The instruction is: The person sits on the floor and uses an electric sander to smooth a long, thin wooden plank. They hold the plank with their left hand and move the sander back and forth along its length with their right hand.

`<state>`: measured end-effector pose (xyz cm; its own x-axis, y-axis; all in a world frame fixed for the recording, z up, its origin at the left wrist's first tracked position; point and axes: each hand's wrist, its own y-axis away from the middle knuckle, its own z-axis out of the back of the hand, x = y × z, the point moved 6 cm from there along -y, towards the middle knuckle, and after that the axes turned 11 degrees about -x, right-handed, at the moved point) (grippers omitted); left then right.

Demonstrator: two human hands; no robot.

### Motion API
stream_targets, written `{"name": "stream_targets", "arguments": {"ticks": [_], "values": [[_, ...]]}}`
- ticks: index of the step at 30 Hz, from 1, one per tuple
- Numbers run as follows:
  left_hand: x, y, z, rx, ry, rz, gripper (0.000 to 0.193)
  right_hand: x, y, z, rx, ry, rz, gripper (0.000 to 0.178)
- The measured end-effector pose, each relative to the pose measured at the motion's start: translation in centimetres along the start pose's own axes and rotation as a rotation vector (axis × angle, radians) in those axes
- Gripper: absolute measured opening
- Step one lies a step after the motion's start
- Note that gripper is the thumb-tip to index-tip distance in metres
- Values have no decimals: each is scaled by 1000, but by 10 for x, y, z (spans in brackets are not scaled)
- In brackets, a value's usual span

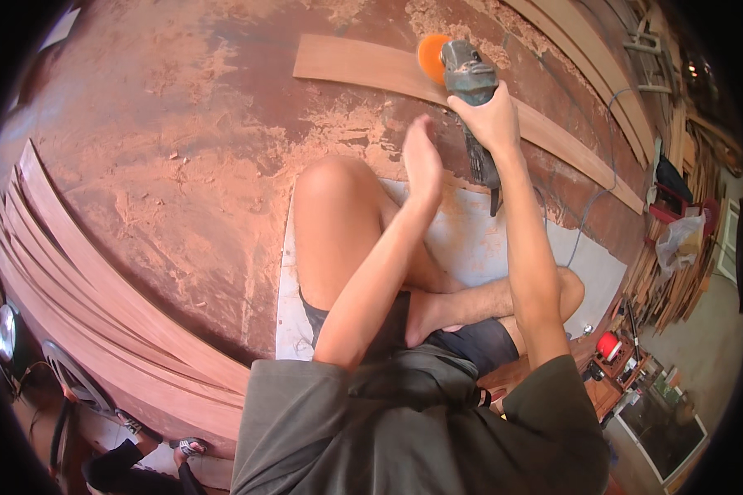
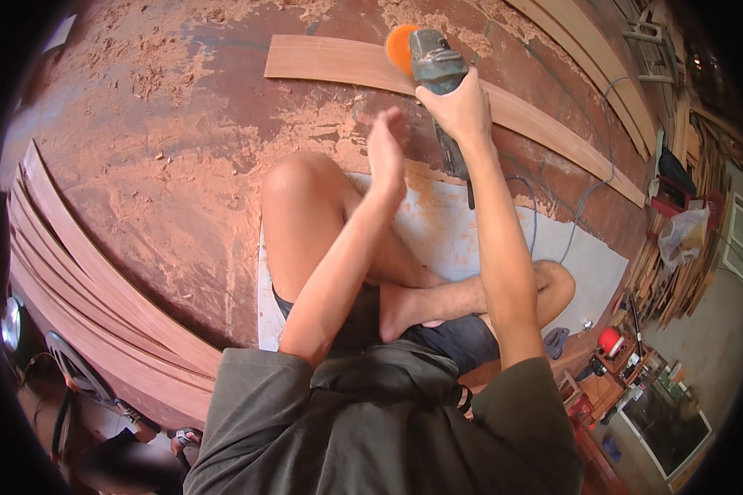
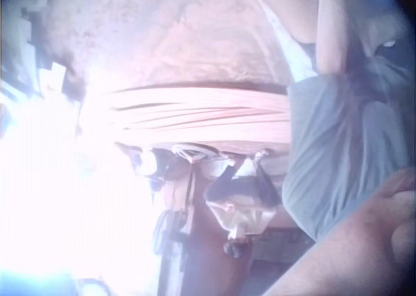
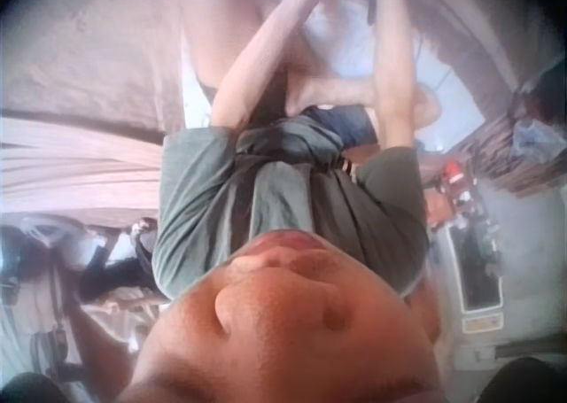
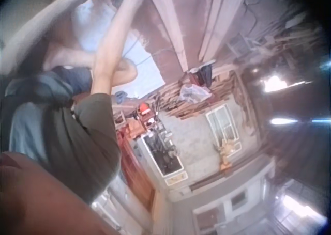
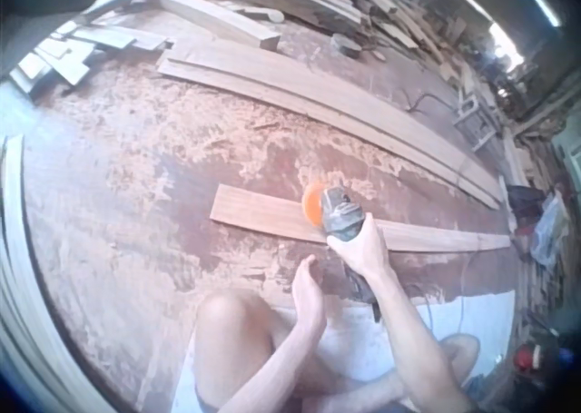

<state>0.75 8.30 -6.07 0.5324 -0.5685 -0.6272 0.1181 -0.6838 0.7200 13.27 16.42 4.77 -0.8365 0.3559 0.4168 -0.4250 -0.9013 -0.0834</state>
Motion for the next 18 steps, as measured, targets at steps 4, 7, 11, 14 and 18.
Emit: {"name": "stream_targets", "arguments": {"ticks": [4,7,11,14,18], "values": [[11,32,-16,105,-25,216,70,21,13,-23,112,29,18,74],[0,31,-16,-12,54,96,63,48,20,-44,166,-7,123,76],[-21,19,-7,-10,52,-7,65,81,10,-59,243,38,144,78],[-28,17,-10,-61,58,-49,62,104,-5,-66,203,82,113,76],[-50,26,2,-126,63,-66,60,124,5,-68,275,57,119,80]]}}
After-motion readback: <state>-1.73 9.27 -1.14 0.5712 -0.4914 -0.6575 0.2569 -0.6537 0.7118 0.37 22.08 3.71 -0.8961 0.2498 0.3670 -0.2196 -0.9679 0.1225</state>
